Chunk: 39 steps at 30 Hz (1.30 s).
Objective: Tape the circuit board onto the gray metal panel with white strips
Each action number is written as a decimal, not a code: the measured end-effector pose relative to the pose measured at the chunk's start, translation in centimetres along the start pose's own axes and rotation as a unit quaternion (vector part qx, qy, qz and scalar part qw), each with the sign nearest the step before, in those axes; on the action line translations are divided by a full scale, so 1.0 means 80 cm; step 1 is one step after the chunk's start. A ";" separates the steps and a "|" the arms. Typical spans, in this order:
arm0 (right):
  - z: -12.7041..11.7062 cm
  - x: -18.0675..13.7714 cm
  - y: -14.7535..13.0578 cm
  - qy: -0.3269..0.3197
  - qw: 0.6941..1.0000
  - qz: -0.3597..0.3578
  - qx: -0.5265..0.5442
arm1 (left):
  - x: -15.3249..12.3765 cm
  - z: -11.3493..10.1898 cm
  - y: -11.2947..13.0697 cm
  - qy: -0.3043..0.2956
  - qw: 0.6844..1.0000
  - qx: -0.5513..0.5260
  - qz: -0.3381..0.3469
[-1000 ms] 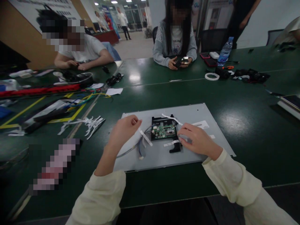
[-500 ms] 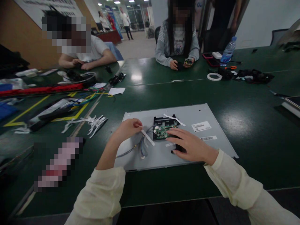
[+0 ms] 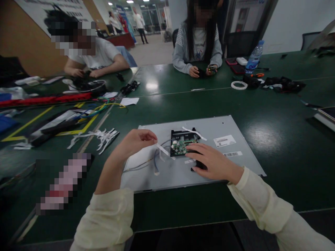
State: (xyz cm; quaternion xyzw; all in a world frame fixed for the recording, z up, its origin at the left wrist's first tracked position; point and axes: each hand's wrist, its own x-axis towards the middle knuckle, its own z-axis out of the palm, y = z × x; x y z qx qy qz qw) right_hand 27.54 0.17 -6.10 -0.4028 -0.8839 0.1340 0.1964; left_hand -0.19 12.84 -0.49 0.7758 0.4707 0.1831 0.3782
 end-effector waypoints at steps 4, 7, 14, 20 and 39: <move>0.001 0.002 0.000 0.000 1.000 0.005 -0.003 | -0.004 -0.010 -0.003 -0.018 0.999 -0.040 0.005; 0.001 0.003 0.000 0.002 1.000 0.005 -0.008 | -0.005 -0.019 -0.010 -0.025 0.998 -0.057 0.000; 0.004 0.003 0.003 0.002 1.000 -0.001 -0.012 | -0.017 -0.039 -0.008 0.028 0.988 -0.151 0.031; 0.003 -0.001 0.006 0.042 0.999 -0.005 0.020 | -0.023 -0.026 0.010 0.011 0.956 -0.258 0.140; 0.021 0.082 -0.054 0.077 0.838 0.192 0.506 | -0.016 0.006 0.029 -0.046 0.983 -0.106 0.142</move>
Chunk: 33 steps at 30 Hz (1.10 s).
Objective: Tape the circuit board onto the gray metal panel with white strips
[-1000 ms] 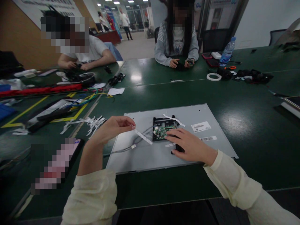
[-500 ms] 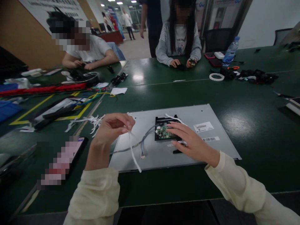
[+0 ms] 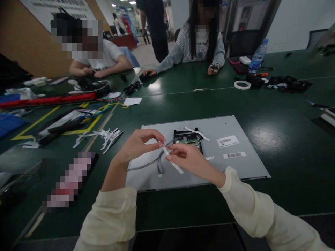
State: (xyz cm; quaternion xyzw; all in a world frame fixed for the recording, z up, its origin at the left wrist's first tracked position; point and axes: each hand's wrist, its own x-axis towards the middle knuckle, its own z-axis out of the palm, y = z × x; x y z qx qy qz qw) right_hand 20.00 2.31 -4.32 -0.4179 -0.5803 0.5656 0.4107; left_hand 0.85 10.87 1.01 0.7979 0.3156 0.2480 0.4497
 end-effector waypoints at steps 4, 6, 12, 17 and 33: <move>0.000 -0.006 0.004 0.025 0.998 -0.016 -0.057 | 0.002 0.003 -0.001 0.003 1.000 0.029 0.007; 0.000 -0.009 0.002 0.020 0.996 -0.025 -0.077 | 0.003 0.005 -0.001 0.004 0.999 0.034 0.011; 0.000 -0.012 -0.003 0.015 0.994 -0.006 -0.109 | 0.003 0.006 -0.003 0.008 0.999 0.046 0.003; -0.002 -0.014 -0.008 -0.007 0.996 -0.002 -0.093 | 0.003 0.006 -0.004 0.007 0.999 0.044 0.004; -0.006 -0.012 -0.001 0.073 0.993 0.001 -0.089 | 0.014 0.041 -0.009 -0.030 0.988 -0.135 -0.071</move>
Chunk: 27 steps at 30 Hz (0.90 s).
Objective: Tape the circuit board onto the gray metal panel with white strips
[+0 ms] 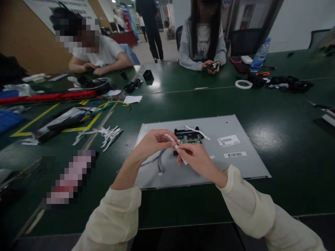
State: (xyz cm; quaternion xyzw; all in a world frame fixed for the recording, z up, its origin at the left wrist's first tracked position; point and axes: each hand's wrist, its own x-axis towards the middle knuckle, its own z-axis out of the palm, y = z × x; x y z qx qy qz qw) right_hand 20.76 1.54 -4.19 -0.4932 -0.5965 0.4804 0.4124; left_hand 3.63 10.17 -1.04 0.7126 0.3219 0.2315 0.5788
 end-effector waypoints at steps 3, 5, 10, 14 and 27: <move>-0.002 0.002 0.003 0.010 1.000 0.010 0.014 | 0.002 0.005 -0.003 0.041 0.999 -0.020 -0.006; -0.002 0.003 0.007 0.003 0.999 0.020 0.036 | 0.004 0.006 -0.004 0.060 0.998 -0.023 0.001; -0.003 0.006 0.016 -0.001 0.997 0.039 0.070 | 0.005 0.003 -0.005 0.117 0.992 -0.028 0.029; -0.004 0.007 0.019 -0.005 0.995 0.045 0.094 | 0.006 0.005 -0.004 0.106 0.993 -0.029 0.031; 0.003 0.004 0.011 -0.012 0.978 0.081 0.190 | 0.009 0.007 -0.012 0.183 0.981 0.015 0.068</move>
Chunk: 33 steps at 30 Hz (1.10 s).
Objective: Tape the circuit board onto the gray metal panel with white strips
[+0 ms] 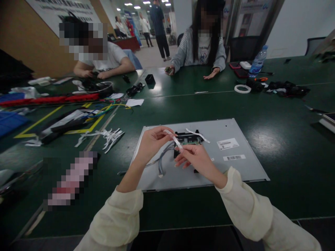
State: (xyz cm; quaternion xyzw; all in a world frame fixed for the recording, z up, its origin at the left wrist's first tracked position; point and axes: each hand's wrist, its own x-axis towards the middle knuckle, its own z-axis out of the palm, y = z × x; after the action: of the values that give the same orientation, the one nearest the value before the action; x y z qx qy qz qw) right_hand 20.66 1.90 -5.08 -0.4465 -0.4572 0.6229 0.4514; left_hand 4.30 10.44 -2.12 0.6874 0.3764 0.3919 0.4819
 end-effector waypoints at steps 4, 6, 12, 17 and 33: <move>0.005 -0.002 -0.002 -0.010 1.000 0.000 0.025 | 0.001 -0.001 0.002 0.030 0.997 0.059 0.033; 0.007 -0.003 -0.002 -0.013 1.000 0.000 0.025 | 0.002 -0.005 0.002 0.050 0.996 0.070 0.032; 0.005 -0.006 0.000 0.026 0.999 -0.032 -0.016 | -0.005 -0.031 -0.019 -0.005 0.997 0.069 -0.028; 0.000 -0.005 0.003 0.042 0.993 -0.062 -0.094 | -0.020 -0.047 -0.049 -0.084 0.985 0.140 -0.059; 0.024 -0.009 0.025 -0.111 0.723 -0.321 -0.602 | -0.020 -0.046 -0.056 -0.010 0.984 0.173 -0.046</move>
State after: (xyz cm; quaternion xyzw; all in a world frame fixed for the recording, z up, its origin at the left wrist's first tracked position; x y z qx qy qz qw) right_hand 18.64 0.52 -6.56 -0.3784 -0.8987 0.0796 0.2071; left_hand -0.28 11.46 -5.86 0.7460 0.4648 0.2918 0.3772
